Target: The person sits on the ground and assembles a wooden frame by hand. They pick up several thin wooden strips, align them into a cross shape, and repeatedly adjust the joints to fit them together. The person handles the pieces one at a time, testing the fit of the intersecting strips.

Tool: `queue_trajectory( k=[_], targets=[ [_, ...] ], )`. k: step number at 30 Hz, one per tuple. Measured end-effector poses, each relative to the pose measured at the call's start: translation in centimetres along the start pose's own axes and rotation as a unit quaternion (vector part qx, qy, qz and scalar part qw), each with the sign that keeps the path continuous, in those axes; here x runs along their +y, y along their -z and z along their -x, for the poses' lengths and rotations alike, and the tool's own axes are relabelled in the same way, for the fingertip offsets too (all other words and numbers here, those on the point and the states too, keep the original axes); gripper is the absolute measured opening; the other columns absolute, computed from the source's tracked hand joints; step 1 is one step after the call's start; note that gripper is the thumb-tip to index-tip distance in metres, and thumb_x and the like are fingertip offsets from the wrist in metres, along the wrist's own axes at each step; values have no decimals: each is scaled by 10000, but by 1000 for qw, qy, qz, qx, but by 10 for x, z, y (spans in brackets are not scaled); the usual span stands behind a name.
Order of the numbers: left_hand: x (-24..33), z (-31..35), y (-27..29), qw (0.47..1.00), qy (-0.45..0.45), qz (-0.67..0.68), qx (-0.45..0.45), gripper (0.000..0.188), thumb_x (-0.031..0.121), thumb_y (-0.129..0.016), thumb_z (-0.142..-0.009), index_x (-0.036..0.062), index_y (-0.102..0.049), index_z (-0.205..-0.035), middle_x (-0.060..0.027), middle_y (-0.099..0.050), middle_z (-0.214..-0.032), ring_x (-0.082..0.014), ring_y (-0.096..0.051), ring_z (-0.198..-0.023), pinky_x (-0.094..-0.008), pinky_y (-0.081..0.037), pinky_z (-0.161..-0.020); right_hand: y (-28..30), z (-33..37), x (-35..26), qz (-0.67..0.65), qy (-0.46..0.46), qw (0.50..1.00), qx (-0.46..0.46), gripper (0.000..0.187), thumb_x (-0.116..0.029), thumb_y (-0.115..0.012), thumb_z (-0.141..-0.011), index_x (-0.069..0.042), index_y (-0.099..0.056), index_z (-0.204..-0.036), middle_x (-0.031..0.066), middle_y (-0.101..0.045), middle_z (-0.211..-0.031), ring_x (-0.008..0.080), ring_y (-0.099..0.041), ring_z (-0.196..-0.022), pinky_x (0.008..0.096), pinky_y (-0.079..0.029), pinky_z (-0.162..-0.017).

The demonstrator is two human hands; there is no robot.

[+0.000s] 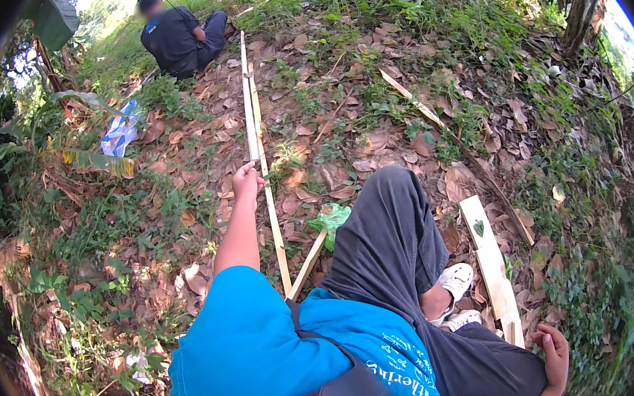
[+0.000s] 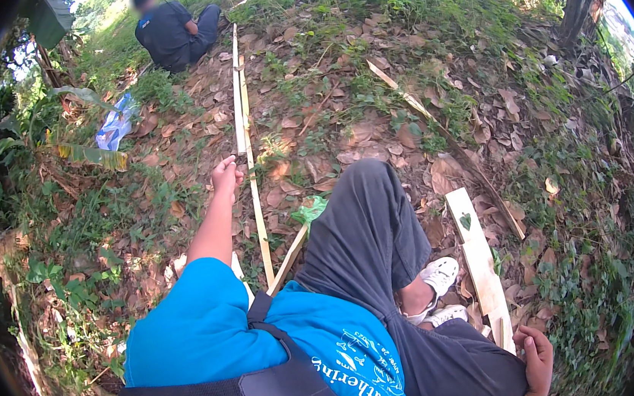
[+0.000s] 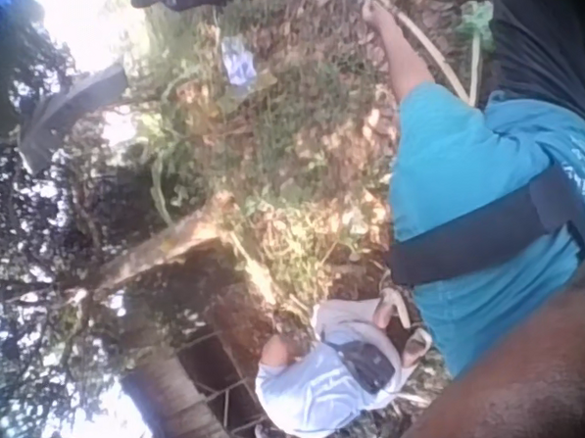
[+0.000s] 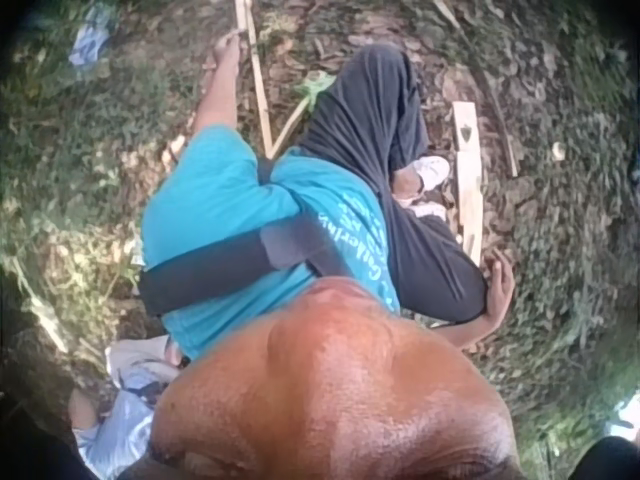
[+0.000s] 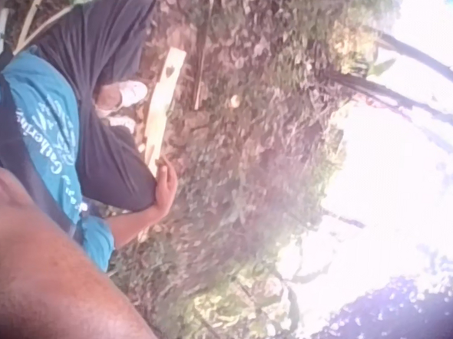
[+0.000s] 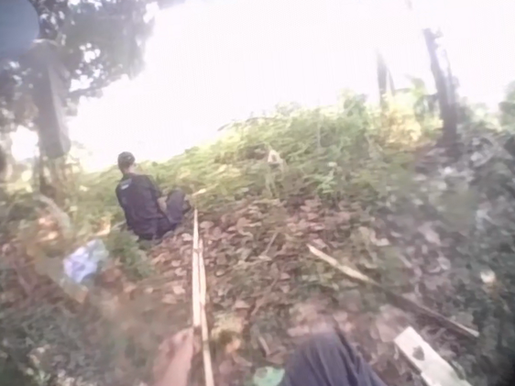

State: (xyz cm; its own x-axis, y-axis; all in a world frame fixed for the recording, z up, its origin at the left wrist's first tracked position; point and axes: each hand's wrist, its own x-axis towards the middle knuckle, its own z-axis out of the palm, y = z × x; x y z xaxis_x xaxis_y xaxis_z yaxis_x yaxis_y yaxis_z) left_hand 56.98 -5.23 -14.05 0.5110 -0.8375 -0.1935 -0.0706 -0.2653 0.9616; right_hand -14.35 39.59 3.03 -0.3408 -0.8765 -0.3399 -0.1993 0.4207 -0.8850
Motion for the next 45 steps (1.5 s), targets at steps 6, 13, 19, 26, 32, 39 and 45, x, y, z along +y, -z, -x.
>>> queue_trajectory(
  k=[6,13,19,26,32,39,45],
  targets=[
    [-27,-10,38,995,-6,18,101,566,44,-659,-935,87,-474,-1468,-21,-644,-960,-69,-595,-663,-229,-512,-520,0,-16,0,22,13,999,-33,323,-224,-550,-1068,9,-631,-1277,83,-720,-1031,147,-671,-946,311,-536,-905],
    [-89,26,29,994,79,-39,70,286,321,-657,-997,47,-689,-924,-12,-644,-688,-90,-573,-542,-243,-448,-487,6,-15,5,19,34,999,-19,339,-252,-538,-1075,-6,-625,-1292,63,-705,-1021,134,-660,-951,287,-534,-904],
    [-127,72,-47,974,72,-183,-112,257,298,-652,-979,45,-694,-970,-22,-681,-732,-132,-623,-617,-294,-488,-574,8,3,10,1,10,1000,25,328,-231,-542,-1071,8,-627,-1279,69,-707,-1017,136,-652,-940,297,-522,-894],
    [-86,95,-113,944,153,-92,-277,349,50,-508,-976,110,-609,-1304,-40,-752,-1059,-121,-661,-796,-304,-519,-736,12,10,22,-24,1,999,42,327,-224,-545,-1070,12,-629,-1279,68,-712,-1013,132,-646,-932,284,-508,-886],
    [-89,92,-120,972,65,-52,-218,282,-91,-485,-849,27,-699,-989,-113,-764,-1042,-134,-674,-768,-273,-526,-687,12,4,23,-38,0,999,34,331,-227,-542,-1071,7,-626,-1291,65,-708,-1019,129,-644,-940,286,-509,-890],
    [-106,67,-84,990,90,34,-106,266,146,-409,-996,63,-657,-1044,-78,-730,-1026,-135,-649,-692,-285,-516,-627,5,-17,3,-24,-5,1000,6,344,-235,-552,-1068,9,-621,-1300,61,-706,-1028,133,-645,-957,289,-521,-889],
    [-103,72,-56,984,162,60,-35,589,540,-255,-1079,95,-612,-1229,-46,-712,-1001,-135,-637,-666,-306,-509,-608,-3,-36,-14,3,12,1000,-19,336,-228,-551,-1068,5,-617,-1302,69,-710,-1030,136,-652,-931,292,-526,-875]
  ],
)
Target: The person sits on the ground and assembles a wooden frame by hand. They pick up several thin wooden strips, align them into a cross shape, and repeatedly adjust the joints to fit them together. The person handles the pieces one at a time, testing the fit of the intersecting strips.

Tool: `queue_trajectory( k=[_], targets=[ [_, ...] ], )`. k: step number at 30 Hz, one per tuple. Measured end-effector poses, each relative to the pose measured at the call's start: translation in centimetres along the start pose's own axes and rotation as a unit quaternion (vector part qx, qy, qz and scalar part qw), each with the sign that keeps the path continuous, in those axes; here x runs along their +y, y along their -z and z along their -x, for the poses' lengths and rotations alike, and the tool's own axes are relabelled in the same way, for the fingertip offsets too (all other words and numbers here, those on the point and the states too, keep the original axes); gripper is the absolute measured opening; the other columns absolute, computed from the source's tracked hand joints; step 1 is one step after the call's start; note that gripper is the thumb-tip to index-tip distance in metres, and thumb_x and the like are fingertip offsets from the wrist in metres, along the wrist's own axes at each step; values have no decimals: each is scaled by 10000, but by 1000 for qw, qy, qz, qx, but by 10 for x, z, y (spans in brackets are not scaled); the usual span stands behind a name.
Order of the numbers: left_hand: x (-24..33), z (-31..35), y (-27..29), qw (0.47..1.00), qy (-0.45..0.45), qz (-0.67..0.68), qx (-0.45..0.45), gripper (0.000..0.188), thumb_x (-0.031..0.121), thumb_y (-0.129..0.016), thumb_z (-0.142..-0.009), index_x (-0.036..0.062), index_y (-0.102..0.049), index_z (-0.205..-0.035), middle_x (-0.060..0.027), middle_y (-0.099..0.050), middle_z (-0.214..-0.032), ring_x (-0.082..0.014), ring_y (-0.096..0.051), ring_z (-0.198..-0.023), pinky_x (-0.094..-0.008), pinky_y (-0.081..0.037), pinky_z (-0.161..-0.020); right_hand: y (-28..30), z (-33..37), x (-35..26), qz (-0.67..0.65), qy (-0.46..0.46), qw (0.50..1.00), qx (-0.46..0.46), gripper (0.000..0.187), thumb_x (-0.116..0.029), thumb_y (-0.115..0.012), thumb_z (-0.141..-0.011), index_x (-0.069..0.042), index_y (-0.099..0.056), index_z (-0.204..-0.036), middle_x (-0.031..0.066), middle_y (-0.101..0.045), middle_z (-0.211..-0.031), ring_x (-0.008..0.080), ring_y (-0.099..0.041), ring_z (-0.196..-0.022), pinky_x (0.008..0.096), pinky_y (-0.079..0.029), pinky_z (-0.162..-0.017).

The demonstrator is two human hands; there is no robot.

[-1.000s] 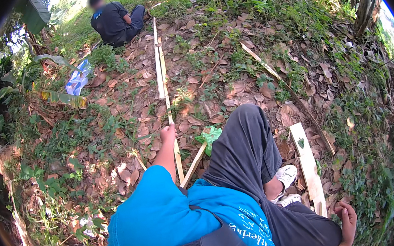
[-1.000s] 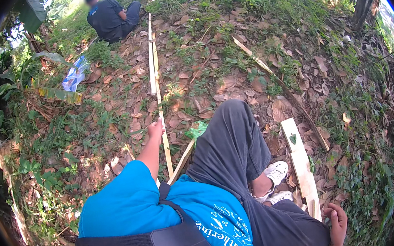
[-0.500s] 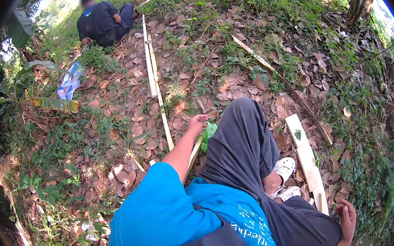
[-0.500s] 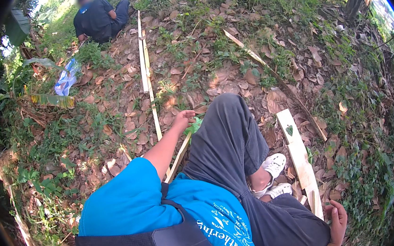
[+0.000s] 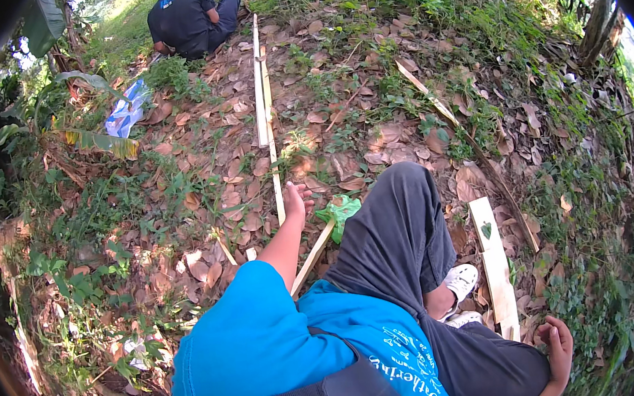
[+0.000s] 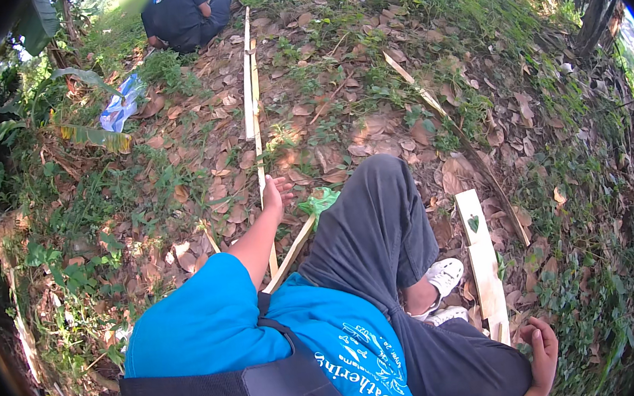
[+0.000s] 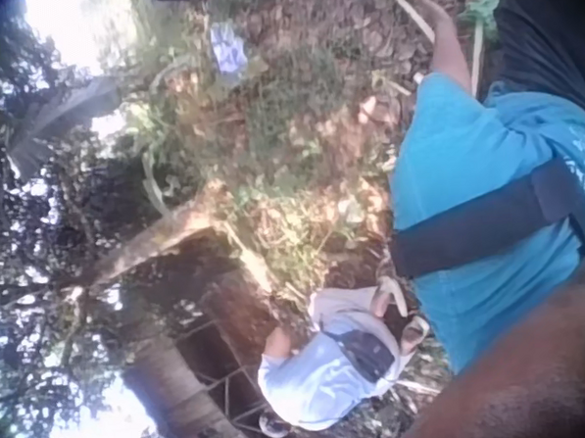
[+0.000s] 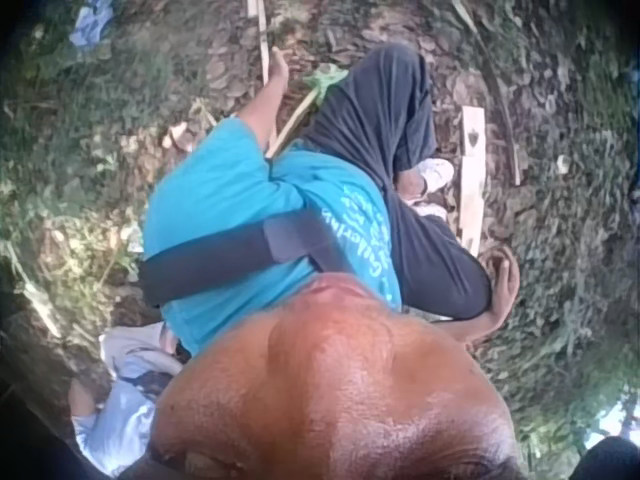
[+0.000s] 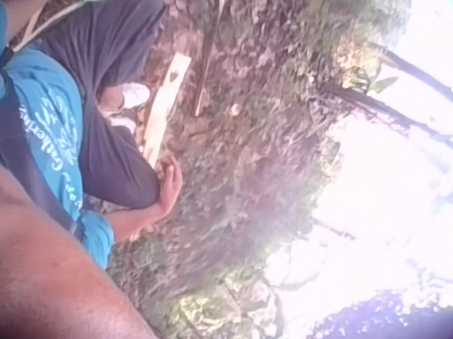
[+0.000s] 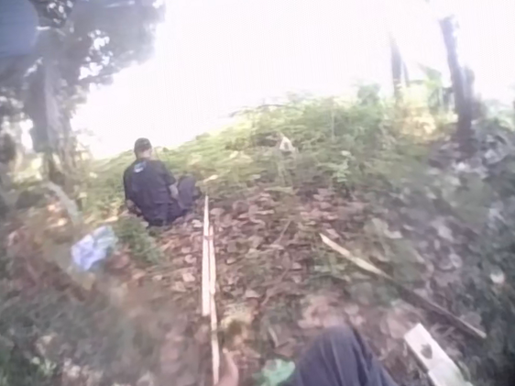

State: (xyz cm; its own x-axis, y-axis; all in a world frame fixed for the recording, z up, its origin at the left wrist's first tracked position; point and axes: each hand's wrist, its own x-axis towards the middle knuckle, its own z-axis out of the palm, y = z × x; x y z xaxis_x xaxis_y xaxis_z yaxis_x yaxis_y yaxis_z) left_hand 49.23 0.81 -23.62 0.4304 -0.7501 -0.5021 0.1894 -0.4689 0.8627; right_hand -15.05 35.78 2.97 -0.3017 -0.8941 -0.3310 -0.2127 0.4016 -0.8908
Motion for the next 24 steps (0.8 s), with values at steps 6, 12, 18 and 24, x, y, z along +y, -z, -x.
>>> queue_trajectory(
  k=[6,12,18,24],
  targets=[
    [-6,-12,23,997,-59,-40,22,398,336,-347,-1097,48,-618,-1148,-63,-704,-914,-135,-627,-657,-289,-514,-588,0,0,-1,8,-3,1000,-1,330,-227,-550,-1070,1,-617,-1299,78,-711,-1043,139,-661,-933,301,-529,-904],
    [-7,-25,22,987,-117,-97,50,319,9,-359,-964,39,-669,-1038,-71,-695,-984,-143,-633,-769,-302,-537,-642,5,20,15,3,-5,1000,20,356,-272,-551,-1073,-20,-613,-1318,44,-709,-1040,111,-650,-937,271,-521,-872],
    [11,-39,18,990,-55,95,88,322,281,-379,-1055,98,-604,-1196,-44,-682,-991,-155,-626,-762,-330,-538,-648,10,32,26,-10,-24,999,30,348,-244,-541,-1075,-4,-610,-1317,66,-711,-1054,138,-662,-971,297,-531,-917],
    [28,-38,-4,981,-14,186,61,661,624,-243,-1063,94,-560,-1299,-81,-687,-1020,-219,-639,-801,-414,-560,-764,11,36,25,1,-20,999,39,358,-266,-541,-1075,-14,-613,-1319,45,-703,-1037,117,-640,-944,285,-515,-890]
  ],
)
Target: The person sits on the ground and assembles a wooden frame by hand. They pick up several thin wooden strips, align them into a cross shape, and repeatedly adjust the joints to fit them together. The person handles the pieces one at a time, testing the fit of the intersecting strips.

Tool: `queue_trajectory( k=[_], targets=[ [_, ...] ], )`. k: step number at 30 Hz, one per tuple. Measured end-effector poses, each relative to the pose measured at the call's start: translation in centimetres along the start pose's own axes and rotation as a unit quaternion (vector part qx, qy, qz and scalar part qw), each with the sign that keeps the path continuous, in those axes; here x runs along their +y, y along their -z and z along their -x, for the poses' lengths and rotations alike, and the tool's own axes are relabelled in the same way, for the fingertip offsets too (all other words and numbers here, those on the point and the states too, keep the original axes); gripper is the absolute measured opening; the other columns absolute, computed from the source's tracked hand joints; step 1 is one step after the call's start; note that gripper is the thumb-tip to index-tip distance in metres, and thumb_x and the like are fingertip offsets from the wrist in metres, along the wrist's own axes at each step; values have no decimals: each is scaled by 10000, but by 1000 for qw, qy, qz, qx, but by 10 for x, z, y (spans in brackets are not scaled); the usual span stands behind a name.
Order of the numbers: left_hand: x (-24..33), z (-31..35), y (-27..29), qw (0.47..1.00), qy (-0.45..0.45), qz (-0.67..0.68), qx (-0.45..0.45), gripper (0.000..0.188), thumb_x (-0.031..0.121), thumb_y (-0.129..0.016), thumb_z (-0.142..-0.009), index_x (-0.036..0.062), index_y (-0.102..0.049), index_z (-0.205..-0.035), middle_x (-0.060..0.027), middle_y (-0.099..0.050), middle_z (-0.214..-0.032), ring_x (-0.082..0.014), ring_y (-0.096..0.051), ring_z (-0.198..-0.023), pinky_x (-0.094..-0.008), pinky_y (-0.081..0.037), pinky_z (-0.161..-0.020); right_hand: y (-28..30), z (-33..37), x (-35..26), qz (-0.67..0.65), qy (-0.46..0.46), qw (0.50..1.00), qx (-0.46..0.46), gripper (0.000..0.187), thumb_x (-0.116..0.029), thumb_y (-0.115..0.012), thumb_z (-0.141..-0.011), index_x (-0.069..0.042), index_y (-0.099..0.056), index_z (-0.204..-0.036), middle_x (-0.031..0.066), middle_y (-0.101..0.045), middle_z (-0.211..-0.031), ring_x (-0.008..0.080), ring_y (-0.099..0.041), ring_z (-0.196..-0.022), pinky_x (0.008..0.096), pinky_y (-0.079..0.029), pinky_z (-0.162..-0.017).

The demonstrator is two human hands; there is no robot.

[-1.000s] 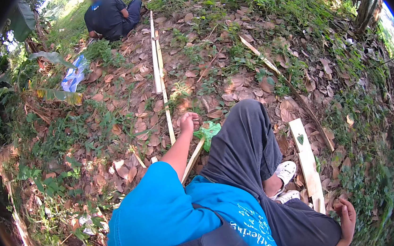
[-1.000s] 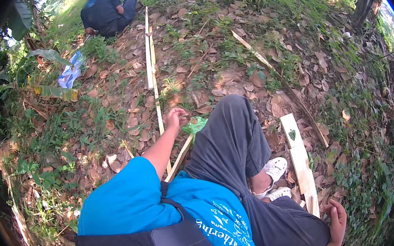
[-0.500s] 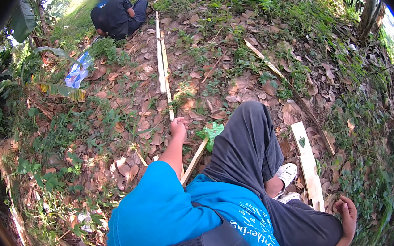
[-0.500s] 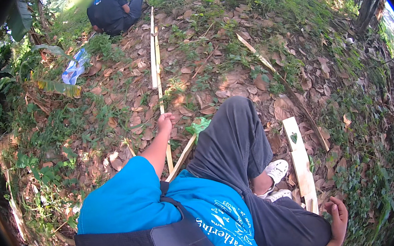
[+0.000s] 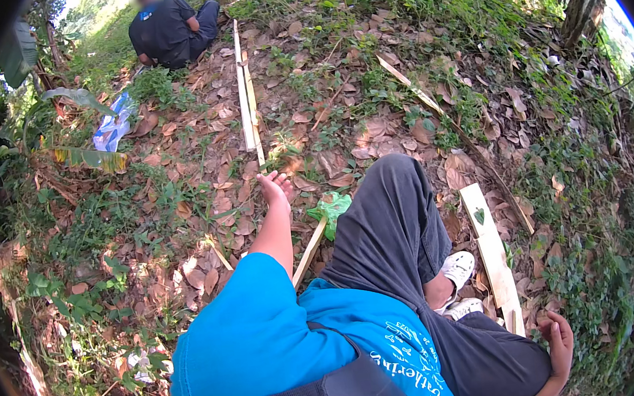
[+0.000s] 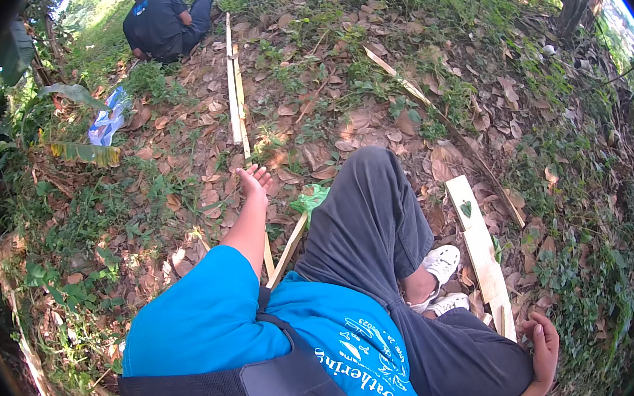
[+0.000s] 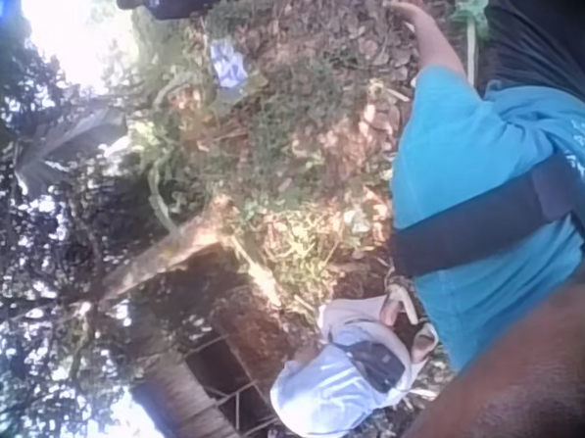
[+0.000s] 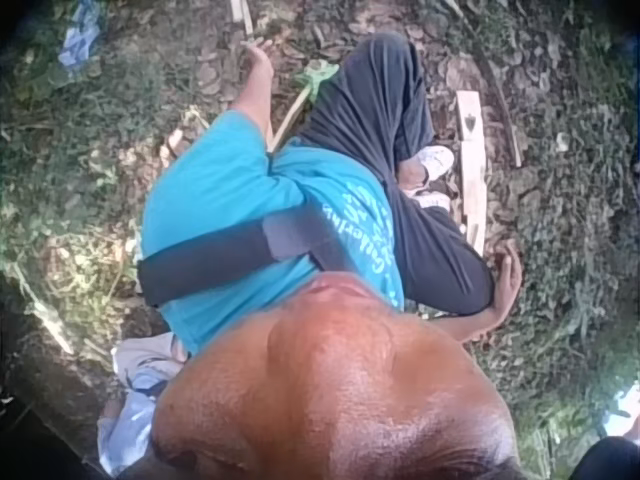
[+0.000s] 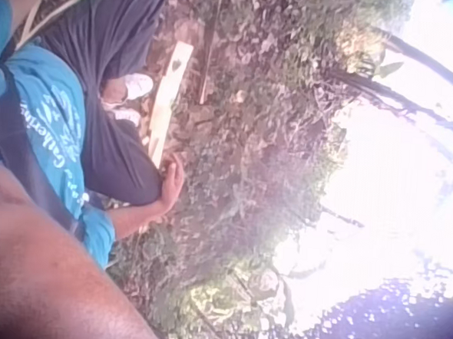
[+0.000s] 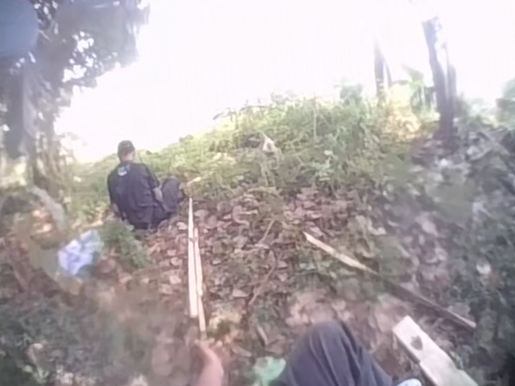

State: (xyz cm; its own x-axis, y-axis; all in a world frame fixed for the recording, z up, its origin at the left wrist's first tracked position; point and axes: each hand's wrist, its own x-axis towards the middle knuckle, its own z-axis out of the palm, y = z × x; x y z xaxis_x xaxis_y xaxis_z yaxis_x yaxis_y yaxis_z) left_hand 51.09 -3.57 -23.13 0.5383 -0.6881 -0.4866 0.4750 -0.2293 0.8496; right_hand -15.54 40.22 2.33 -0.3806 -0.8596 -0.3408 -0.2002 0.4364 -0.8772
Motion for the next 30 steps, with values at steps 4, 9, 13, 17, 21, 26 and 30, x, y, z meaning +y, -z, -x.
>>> queue_trajectory(
  k=[4,9,13,17,21,26,30],
  targets=[
    [4,-11,16,1000,-8,-2,3,650,609,-238,-1068,96,-558,-1307,-84,-686,-1039,-227,-641,-810,-431,-560,-786,-6,-9,-7,-8,4,1000,-16,361,-265,-539,-1076,-14,-610,-1325,44,-698,-1038,119,-636,-952,286,-510,-897],
    [-4,-3,19,999,-2,-34,29,397,348,-324,-1084,97,-561,-1279,-79,-678,-1065,-206,-639,-799,-405,-574,-733,-3,-8,-7,-9,-5,1000,-14,360,-254,-532,-1078,-3,-607,-1325,58,-701,-1058,137,-642,-982,306,-517,-926],
    [-13,-2,31,996,-11,-71,52,279,127,-386,-1040,92,-562,-1254,-69,-671,-1070,-173,-636,-791,-347,-574,-667,-3,-7,-5,-16,-6,1000,-14,368,-261,-536,-1078,-2,-602,-1331,58,-702,-1065,135,-644,-988,305,-516,-927],
    [-23,-7,43,996,-12,-83,34,282,52,-403,-1011,92,-560,-1241,-53,-671,-1034,-162,-641,-778,-326,-571,-657,-1,-10,1,-33,-15,999,-23,399,-290,-563,-1069,-23,-585,-1365,38,-695,-1052,109,-632,-947,268,-507,-875],
    [-31,-7,50,999,8,-44,30,260,195,-404,-1046,109,-568,-1228,-50,-674,-1036,-174,-644,-775,-352,-566,-663,-1,-10,2,-44,-36,998,-35,409,-293,-560,-1071,-26,-573,-1380,48,-696,-1094,113,-631,-953,272,-509,-879],
    [-32,-12,76,989,114,-88,-41,782,736,-214,-1010,110,-554,-1334,-102,-686,-1104,-223,-655,-858,-413,-562,-744,-5,-16,-5,-26,-45,998,-48,414,-291,-541,-1080,-22,-560,-1394,54,-692,-1123,125,-639,-1004,294,-514,-938],
    [-41,30,82,656,46,-693,-296,684,641,-470,-987,7,-663,-1153,-108,-724,-984,-240,-704,-792,-410,-562,-695,-8,-9,-16,-11,-71,997,-38,438,-292,-536,-1082,0,-542,-1409,56,-686,-1143,137,-640,-1045,316,-502,-997]
  ],
)
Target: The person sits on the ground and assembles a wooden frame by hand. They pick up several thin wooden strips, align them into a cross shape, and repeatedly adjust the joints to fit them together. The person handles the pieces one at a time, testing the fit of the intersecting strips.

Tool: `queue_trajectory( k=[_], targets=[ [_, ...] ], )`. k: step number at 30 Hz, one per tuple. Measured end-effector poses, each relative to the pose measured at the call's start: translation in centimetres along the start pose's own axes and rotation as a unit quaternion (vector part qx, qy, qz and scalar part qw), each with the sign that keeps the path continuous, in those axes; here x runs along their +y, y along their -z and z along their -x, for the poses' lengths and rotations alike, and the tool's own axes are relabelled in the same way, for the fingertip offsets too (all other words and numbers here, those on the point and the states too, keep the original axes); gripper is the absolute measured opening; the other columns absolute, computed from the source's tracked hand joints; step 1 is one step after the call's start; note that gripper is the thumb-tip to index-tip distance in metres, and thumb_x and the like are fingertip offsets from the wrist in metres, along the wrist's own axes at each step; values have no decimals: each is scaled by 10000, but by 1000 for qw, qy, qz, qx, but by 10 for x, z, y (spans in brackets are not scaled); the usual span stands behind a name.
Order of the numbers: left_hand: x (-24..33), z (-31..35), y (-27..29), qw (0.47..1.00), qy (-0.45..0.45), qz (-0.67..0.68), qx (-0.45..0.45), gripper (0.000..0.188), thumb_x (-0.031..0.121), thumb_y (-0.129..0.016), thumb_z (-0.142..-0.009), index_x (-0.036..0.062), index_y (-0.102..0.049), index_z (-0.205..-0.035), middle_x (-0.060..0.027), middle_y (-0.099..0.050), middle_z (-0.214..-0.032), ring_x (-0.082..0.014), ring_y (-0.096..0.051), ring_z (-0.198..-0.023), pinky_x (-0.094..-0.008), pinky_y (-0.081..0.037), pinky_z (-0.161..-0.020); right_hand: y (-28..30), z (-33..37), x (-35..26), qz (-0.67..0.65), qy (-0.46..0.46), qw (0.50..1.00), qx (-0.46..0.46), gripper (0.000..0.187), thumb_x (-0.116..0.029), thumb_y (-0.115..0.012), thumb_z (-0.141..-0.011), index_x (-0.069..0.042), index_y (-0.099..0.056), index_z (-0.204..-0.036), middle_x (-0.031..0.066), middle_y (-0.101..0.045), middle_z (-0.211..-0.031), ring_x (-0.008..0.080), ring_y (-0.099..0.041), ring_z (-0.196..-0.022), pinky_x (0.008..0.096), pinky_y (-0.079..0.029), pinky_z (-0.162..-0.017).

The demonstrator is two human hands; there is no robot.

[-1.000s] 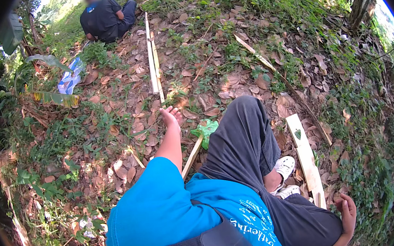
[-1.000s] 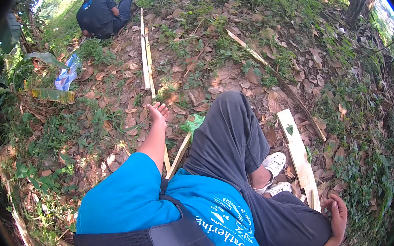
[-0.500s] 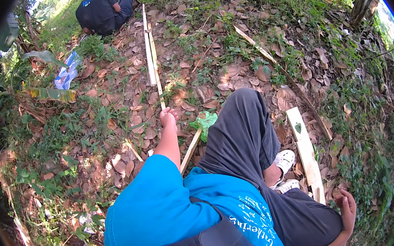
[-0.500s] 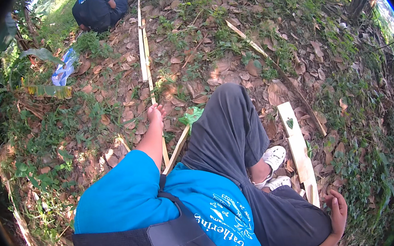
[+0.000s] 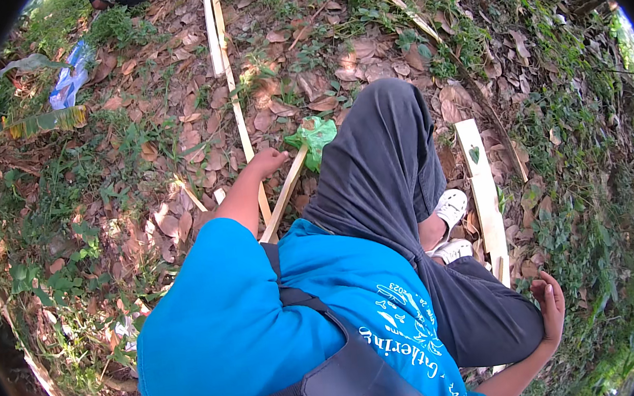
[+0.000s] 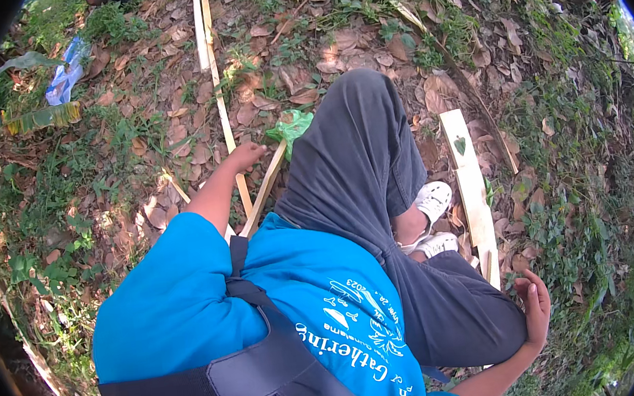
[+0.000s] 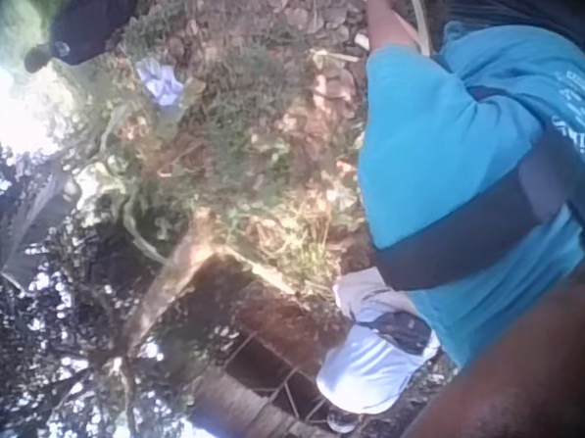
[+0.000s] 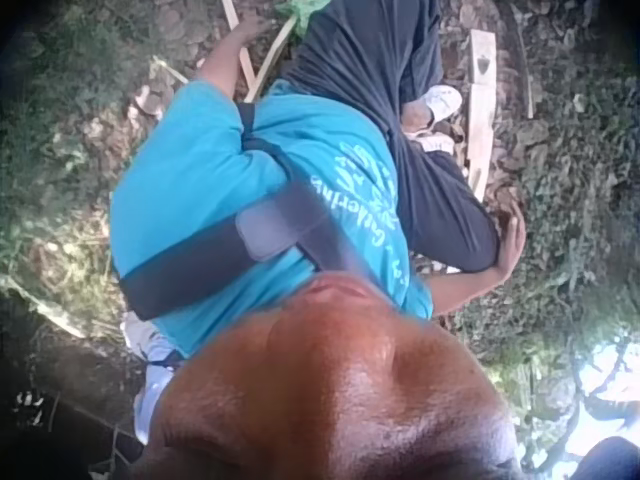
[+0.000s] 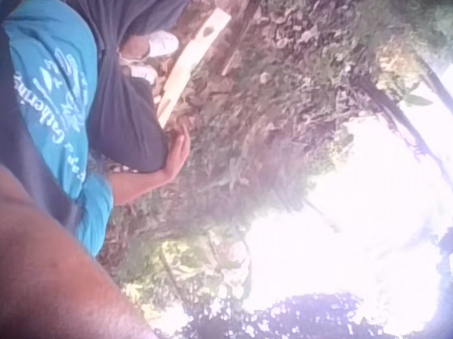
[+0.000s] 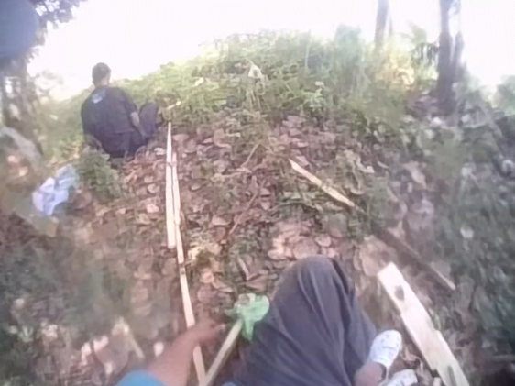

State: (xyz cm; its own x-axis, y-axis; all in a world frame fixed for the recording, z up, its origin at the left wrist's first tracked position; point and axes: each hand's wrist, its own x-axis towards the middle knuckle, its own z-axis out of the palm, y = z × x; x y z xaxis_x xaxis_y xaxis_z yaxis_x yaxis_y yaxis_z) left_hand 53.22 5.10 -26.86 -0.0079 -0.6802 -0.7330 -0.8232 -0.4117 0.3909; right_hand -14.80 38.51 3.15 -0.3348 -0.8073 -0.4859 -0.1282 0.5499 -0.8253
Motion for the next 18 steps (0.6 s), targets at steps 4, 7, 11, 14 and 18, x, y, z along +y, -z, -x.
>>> queue_trajectory(
  k=[4,7,11,14,18],
  targets=[
    [-46,4,-55,983,35,-154,-93,736,672,-529,-943,-15,-673,-1166,-216,-718,-1117,-374,-718,-962,-477,-553,-881,-2,-5,-6,4,-12,1000,-21,457,-296,-537,-1081,10,-530,-1420,61,-687,-1150,142,-637,-1060,317,-491,-1009],
    [-37,36,-72,997,45,-33,-53,748,666,-567,-922,-16,-647,-1218,-222,-715,-1121,-365,-703,-1035,-464,-550,-904,-2,-5,-8,18,-19,1000,-16,439,-286,-521,-1086,5,-539,-1415,71,-686,-1164,148,-639,-1078,326,-490,-1019],
    [-61,36,-61,996,-74,-23,-42,615,447,-750,-851,10,-619,-1264,-199,-720,-1095,-314,-718,-947,-417,-577,-799,-2,-11,-9,16,-18,1000,-20,431,-284,-512,-1090,-1,-545,-1413,70,-689,-1169,147,-640,-1084,321,-489,-1018],
    [-69,29,-33,961,-4,271,-50,464,299,-725,-872,41,-627,-1246,-168,-722,-1134,-268,-719,-900,-402,-576,-780,-3,-12,-10,17,-22,1000,-13,434,-286,-516,-1089,-2,-542,-1417,66,-690,-1170,142,-640,-1080,316,-490,-1016],
    [-53,55,40,847,-47,523,-83,454,330,-555,-950,62,-582,-1315,-125,-723,-1072,-243,-693,-840,-407,-553,-785,-9,-15,-17,29,-16,999,-13,452,-289,-520,-1088,-7,-524,-1442,57,-692,-1164,133,-630,-1057,310,-490,-982]
  ],
)
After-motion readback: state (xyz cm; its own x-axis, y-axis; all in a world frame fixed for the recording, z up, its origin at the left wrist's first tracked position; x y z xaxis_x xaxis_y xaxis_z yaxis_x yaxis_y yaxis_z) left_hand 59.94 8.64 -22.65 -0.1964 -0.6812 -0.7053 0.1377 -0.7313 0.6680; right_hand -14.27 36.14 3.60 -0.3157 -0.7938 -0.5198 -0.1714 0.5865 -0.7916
